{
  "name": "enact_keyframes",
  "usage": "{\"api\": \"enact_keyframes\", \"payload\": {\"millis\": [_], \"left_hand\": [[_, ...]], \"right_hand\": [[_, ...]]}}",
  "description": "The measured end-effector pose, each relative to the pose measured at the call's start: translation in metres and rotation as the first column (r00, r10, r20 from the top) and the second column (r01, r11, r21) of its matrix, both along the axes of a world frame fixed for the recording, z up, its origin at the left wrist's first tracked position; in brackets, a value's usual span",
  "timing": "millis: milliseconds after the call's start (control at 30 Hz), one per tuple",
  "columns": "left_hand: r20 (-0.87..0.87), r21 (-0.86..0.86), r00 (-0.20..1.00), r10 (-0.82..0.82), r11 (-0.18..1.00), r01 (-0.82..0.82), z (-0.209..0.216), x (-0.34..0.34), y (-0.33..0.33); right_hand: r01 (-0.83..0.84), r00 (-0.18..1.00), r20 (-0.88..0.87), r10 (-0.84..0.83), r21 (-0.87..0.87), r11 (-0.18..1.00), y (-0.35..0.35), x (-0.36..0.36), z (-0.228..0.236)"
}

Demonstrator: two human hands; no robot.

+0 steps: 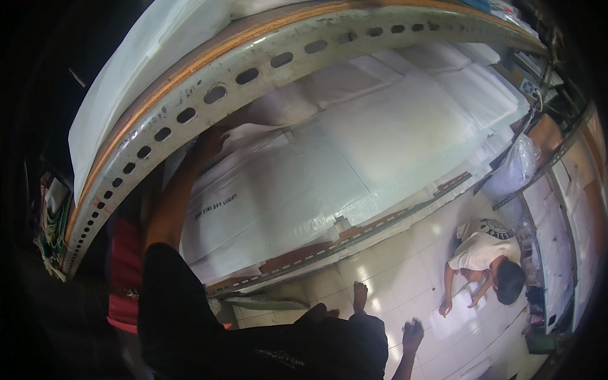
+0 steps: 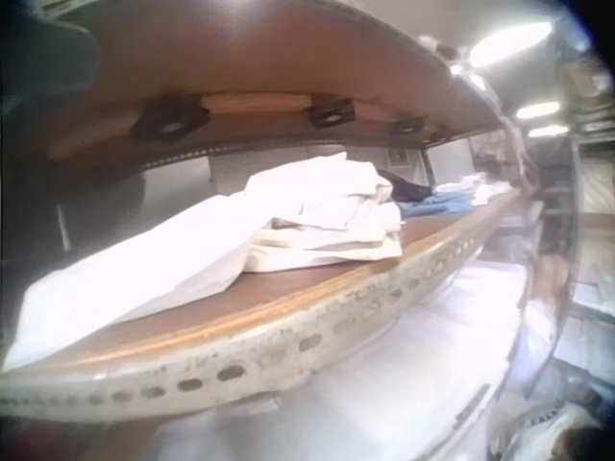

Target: The person repeatedly folds white fabric pieces on a wooden table, aligns edges, and stacks them. The person also moves to a nearby shelf to retrieve more fabric and returns to continue folding.

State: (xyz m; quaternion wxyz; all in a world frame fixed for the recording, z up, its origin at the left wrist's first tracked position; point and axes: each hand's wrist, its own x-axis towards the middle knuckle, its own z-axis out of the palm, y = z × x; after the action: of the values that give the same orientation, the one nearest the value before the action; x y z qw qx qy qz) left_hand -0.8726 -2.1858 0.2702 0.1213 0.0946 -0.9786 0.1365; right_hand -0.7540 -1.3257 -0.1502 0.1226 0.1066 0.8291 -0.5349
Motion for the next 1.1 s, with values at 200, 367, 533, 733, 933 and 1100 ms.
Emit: {"api": "enact_keyframes", "payload": {"millis": [200, 367, 533, 733, 933, 1100], "left_hand": [[0.004, 0.119, 0.993, 0.117, 0.986, -0.117, 0.006, 0.08, 0.007], [0.029, 0.205, 0.971, 0.239, 0.949, -0.24, -0.01, 0.118, 0.013], [0.048, 0.283, 0.955, 0.293, 0.913, -0.294, -0.019, 0.117, 0.027], [0.065, 0.33, 0.947, 0.315, 0.889, -0.318, -0.021, 0.116, 0.044], [0.095, 0.377, 0.93, 0.355, 0.852, -0.364, -0.028, 0.135, 0.059], [0.121, 0.417, 0.917, 0.38, 0.819, -0.395, -0.034, 0.148, 0.066]], "right_hand": [[-0.489, 0.859, -0.294, 0.42, -0.227, 0.842, -0.188, -0.15, 0.323], [-0.834, 0.416, -0.608, 0.676, 0.042, 0.55, -0.331, -0.193, 0.434], [-0.836, 0.02, -0.855, 0.517, 0.27, 0.478, -0.519, -0.254, 0.436], [-0.578, -0.129, -0.47, 0.873, 0.751, 0.319, -0.602, -0.299, 0.381], [-0.53, -0.094, -0.318, 0.944, 0.818, 0.223, -0.555, -0.286, 0.364], [-0.516, -0.081, -0.312, 0.947, 0.826, 0.228, -0.548, -0.303, 0.378]]}}
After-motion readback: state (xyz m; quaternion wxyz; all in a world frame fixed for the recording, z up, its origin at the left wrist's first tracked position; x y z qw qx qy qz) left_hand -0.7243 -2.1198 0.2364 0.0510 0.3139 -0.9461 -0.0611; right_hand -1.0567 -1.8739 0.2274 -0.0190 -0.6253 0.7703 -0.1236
